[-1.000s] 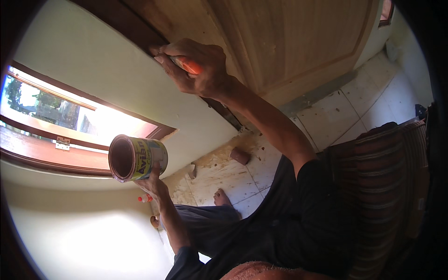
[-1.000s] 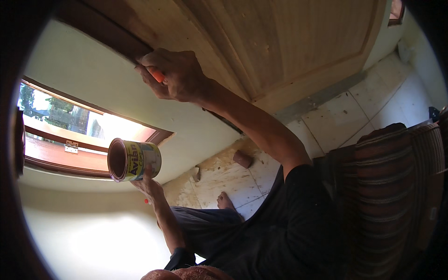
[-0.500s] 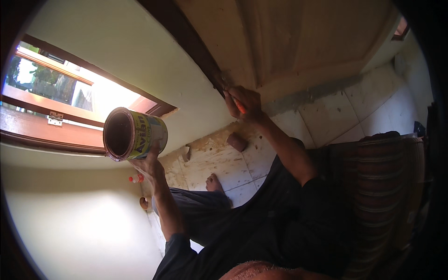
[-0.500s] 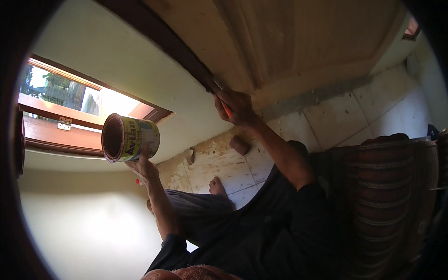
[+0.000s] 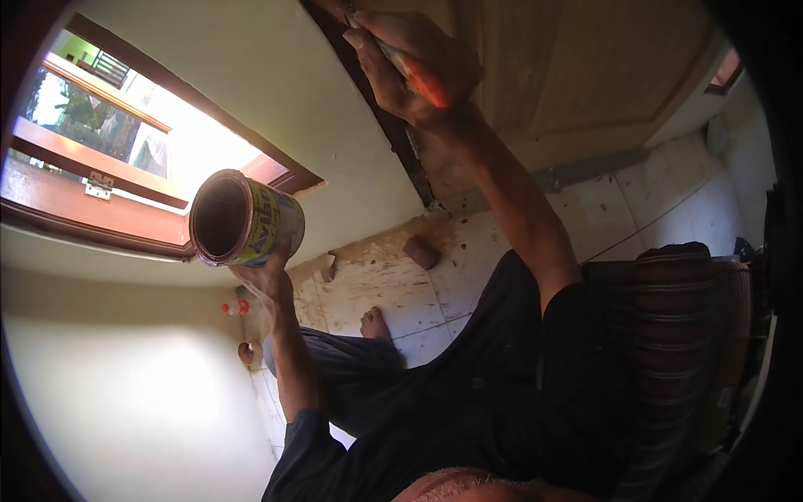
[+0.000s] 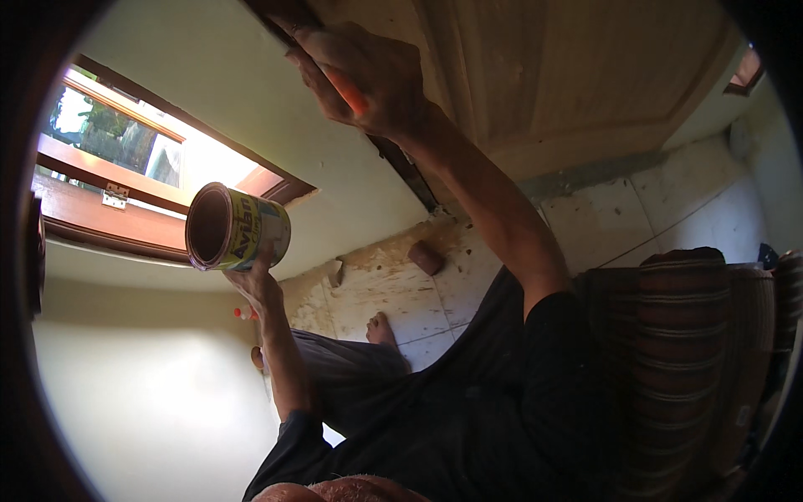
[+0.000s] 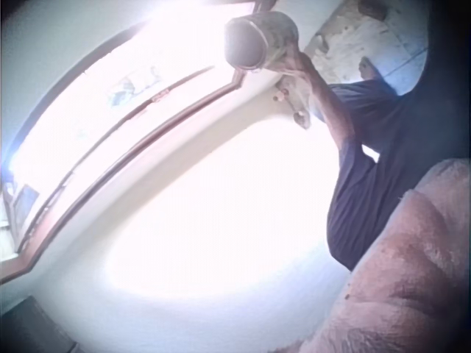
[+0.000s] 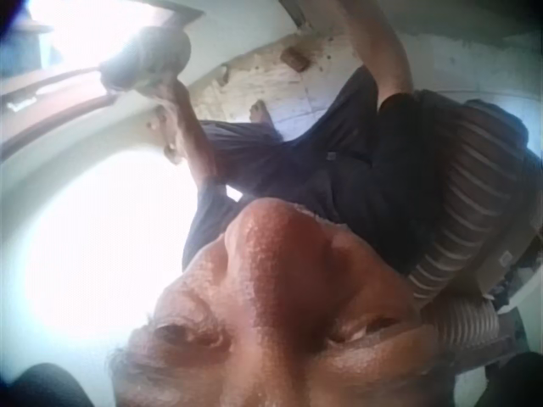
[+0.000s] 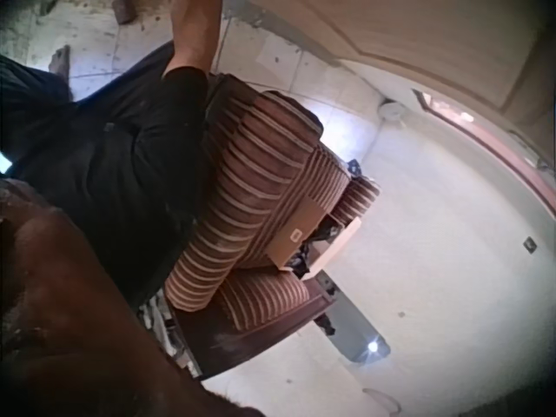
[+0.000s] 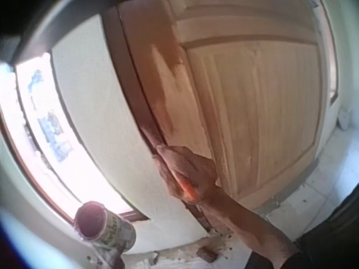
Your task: The person paints the wooden frame of a door using a brush, dipping it into a can of paint and applying it to the wood.
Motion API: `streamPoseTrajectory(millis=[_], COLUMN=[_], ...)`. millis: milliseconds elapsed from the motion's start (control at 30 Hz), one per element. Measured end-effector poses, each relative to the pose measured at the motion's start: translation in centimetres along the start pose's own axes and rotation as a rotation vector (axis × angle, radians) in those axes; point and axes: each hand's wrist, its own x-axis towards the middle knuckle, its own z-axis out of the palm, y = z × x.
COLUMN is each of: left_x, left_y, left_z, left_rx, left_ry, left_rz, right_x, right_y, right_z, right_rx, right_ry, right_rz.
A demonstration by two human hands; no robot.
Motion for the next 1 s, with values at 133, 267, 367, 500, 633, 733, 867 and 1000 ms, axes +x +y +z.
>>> streamPoseTrajectory(millis=[133, 267, 367, 500, 633, 733, 867, 1000], left_x=[-0.1, 0.1, 0.0, -0.6, -1.0, -1.5, -2.3, -2.6], left_y=[-0.8, -0.2, 1.3, 1.3, 1.5, 2.8, 1.3, 0.2], left_z=[-0.2, -0.2, 0.5, 0.7, 1.8, 3.1, 4.3, 5.1], left_rx=[0.01, 0.015, -0.008, -0.062, 0.039, -0.047, 0.021, 0.044], left_ry=[0.046, 0.032, -0.052, -0.143, -0.251, -0.337, -0.423, -0.461], left_rz=[0.023, 0.053, 0.085, 0.049, 0.057, 0.089, 0.01, 0.125], right_x=[-6.5, -12.8, -13.3, -6.5, 1.3, 5.1, 6.1, 4.4], right_y=[-1.2, -5.1, -6.0, -6.3, -8.8, -9.4, -9.4, -8.7], right_z=[-1.3, -5.4, -7.8, -7.7, -7.2, -6.2, -4.1, -3.1], right_rx=[0.058, 0.045, 0.101, 0.155, 0.564, 0.601, 0.474, 0.376], right_ry=[-0.115, -0.328, -0.337, -0.207, -0.152, -0.318, -0.798, -1.001], right_rz=[0.138, 0.434, 0.623, 0.66, 1.065, 0.938, 0.731, 0.669])
